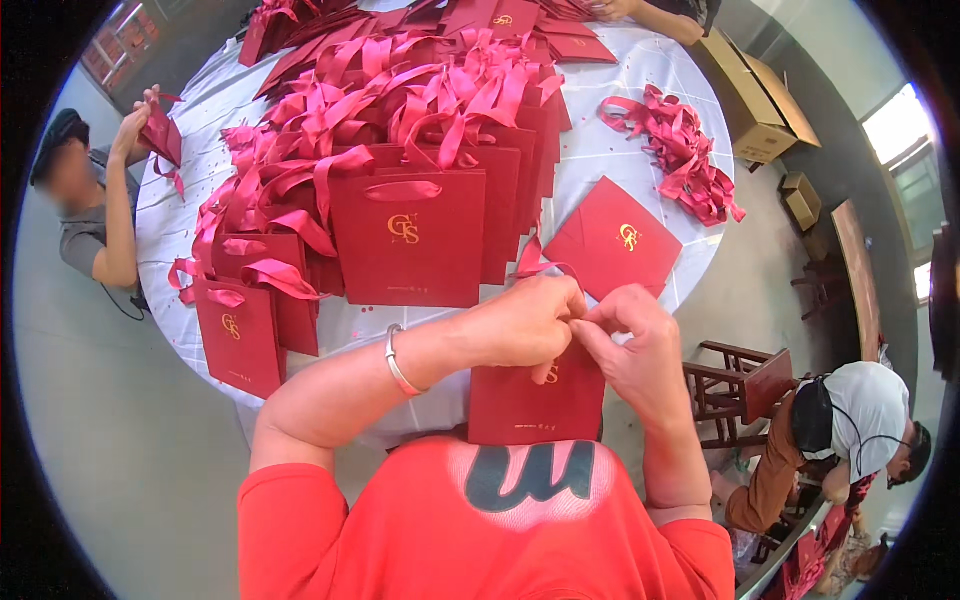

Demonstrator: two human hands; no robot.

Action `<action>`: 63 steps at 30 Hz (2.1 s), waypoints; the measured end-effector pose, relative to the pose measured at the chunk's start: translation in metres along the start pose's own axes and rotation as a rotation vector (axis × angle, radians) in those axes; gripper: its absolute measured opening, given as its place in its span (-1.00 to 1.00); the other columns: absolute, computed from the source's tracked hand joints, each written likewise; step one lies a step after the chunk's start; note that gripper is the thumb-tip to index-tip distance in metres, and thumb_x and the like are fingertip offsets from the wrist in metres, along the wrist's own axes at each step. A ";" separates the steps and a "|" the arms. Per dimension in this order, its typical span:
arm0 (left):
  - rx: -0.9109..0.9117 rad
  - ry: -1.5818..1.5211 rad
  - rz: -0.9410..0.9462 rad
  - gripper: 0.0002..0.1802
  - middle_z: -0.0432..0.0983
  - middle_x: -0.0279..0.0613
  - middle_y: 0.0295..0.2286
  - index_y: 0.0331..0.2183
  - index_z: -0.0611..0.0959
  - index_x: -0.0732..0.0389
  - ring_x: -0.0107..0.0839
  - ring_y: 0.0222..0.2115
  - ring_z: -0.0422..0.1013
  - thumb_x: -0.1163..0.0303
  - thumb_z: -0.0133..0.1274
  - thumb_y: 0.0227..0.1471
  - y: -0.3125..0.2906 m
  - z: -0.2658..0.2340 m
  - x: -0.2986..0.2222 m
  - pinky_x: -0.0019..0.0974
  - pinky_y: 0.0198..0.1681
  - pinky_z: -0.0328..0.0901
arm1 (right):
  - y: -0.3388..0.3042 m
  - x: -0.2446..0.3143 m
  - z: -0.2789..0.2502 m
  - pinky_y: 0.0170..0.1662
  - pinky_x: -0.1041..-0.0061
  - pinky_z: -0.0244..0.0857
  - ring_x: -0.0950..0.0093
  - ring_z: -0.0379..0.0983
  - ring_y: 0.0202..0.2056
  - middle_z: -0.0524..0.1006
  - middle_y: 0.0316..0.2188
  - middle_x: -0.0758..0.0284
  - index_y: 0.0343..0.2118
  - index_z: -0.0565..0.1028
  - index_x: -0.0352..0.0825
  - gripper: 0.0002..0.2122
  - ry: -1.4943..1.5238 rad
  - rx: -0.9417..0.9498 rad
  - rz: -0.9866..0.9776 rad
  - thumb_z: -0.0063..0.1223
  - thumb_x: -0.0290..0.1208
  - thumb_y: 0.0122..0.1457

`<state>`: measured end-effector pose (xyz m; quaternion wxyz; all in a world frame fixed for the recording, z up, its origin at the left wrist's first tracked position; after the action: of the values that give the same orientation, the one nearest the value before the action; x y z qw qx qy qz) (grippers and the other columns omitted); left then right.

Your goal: The person attaches ribbon handles to paper gift bags by threading them through the bags and folding them by hand.

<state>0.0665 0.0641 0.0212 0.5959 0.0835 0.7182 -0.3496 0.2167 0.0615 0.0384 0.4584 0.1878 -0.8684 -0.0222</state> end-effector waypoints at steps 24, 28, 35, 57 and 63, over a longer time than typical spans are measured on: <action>-0.474 0.466 0.416 -0.75 0.51 0.19 -0.55 -0.37 0.49 0.36 0.08 -0.48 0.51 0.47 0.19 -0.10 -0.015 0.020 -0.006 -0.07 -0.45 0.35 | 0.060 -0.042 0.006 -0.50 0.75 0.18 0.81 0.38 -0.52 0.57 -0.48 0.57 -0.21 0.56 -0.30 -0.82 0.371 1.150 0.581 0.20 -0.49 0.10; -0.436 0.402 0.422 -0.76 0.53 0.16 -0.52 -0.36 0.50 0.36 0.02 -0.46 0.53 0.48 0.18 -0.09 -0.012 0.023 -0.003 -0.10 -0.43 0.37 | 0.052 -0.049 0.009 -0.62 0.73 0.03 0.80 0.30 -0.65 0.48 -0.60 0.57 -0.28 0.57 -0.30 -0.80 0.394 1.074 0.619 0.22 -0.45 0.00; -0.411 0.345 0.386 -0.80 0.54 0.11 -0.54 -0.38 0.49 0.37 -0.13 -0.48 0.55 0.50 0.15 -0.06 -0.012 0.019 -0.001 -0.16 -0.43 0.37 | 0.052 -0.040 0.008 -0.58 0.69 0.15 0.71 0.37 -0.59 0.50 -0.58 0.47 -0.40 0.54 -0.35 -0.82 0.485 0.714 0.586 0.26 -0.63 -0.11; -0.349 0.465 0.274 -0.85 0.53 0.17 -0.50 -0.38 0.52 0.33 0.13 -0.41 0.49 0.45 0.06 0.00 0.003 0.028 0.019 0.05 -0.35 0.34 | 0.081 -0.027 0.025 -0.28 0.39 0.40 0.34 0.52 -0.42 0.55 -0.48 0.17 -0.32 0.60 -0.43 -0.83 0.031 0.367 -0.098 0.19 -0.44 0.06; -0.370 0.474 0.336 -0.84 0.53 0.17 -0.49 -0.37 0.51 0.33 0.15 -0.40 0.48 0.43 0.08 0.00 0.003 0.029 0.020 0.08 -0.33 0.34 | 0.078 -0.022 0.031 -0.35 0.51 0.39 0.52 0.48 -0.44 0.51 -0.51 0.29 -0.30 0.57 -0.44 -0.80 -0.133 0.534 -0.261 0.27 -0.50 -0.01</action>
<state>0.0858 0.0422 0.0002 0.4666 0.1701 0.8641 -0.0813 0.1794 0.1378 0.0193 0.3280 0.4101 -0.8401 0.1359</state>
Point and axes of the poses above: each hand's wrist, its own y-axis towards the middle knuckle, its own z-axis out of the palm, x = y × z, the point moved 4 cm from there along y, towards the middle knuckle
